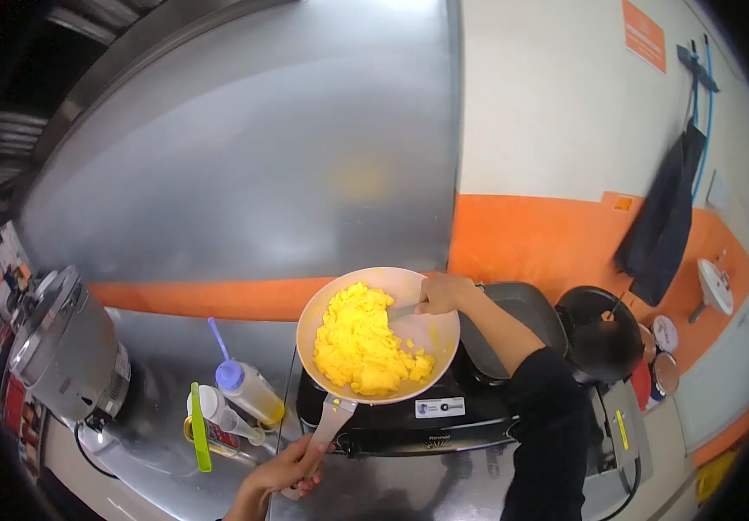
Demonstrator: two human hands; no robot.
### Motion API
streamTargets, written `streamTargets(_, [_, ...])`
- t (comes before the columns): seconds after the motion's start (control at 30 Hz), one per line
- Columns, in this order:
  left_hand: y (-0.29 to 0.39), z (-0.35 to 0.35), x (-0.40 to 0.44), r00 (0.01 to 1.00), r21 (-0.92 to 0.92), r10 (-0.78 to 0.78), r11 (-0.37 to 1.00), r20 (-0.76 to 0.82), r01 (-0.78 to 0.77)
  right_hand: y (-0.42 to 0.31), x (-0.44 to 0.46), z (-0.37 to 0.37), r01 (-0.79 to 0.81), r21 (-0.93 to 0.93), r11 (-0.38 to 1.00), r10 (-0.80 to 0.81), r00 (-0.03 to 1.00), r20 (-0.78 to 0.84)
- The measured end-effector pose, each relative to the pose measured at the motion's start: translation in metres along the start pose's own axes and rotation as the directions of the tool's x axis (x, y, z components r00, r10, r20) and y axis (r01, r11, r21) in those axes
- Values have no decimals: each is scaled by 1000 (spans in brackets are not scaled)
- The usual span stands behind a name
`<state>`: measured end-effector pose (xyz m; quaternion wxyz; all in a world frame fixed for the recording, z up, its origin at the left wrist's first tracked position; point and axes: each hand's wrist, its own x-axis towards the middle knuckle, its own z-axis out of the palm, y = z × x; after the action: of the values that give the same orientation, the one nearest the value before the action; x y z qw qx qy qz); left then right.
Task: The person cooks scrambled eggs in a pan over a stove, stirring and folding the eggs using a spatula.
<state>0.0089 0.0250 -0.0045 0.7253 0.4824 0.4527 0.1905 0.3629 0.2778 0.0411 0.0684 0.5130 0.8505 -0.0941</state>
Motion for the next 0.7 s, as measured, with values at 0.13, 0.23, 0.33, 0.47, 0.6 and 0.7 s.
streamTargets(0.13, [-1,1,0,1000,48,12,999,-4,-12,-25,-9,-7,63,20,998,-59,987,-152])
streamTargets(0.23, [-1,4,-1,999,87,29,996,-46,-25,-26,-32,0,65,-24,998,-68,977,-200])
streamTargets(0.33, [-6,3,-1,999,5,12,1000,-48,-12,-28,-63,2,60,-98,993,-85,960,-266])
streamTargets(0.47, [-11,6,-1,997,10,27,1000,-73,-27,-36,-106,8,125,-180,976,-197,862,-467])
streamTargets(0.6, [-4,6,-4,1000,-158,-11,987,-28,6,-64,-146,6,76,-387,919,-286,805,-519])
streamTargets(0.7, [-12,0,-3,998,-404,8,914,68,20,-75,-174,-8,-61,-515,855,-291,765,-575])
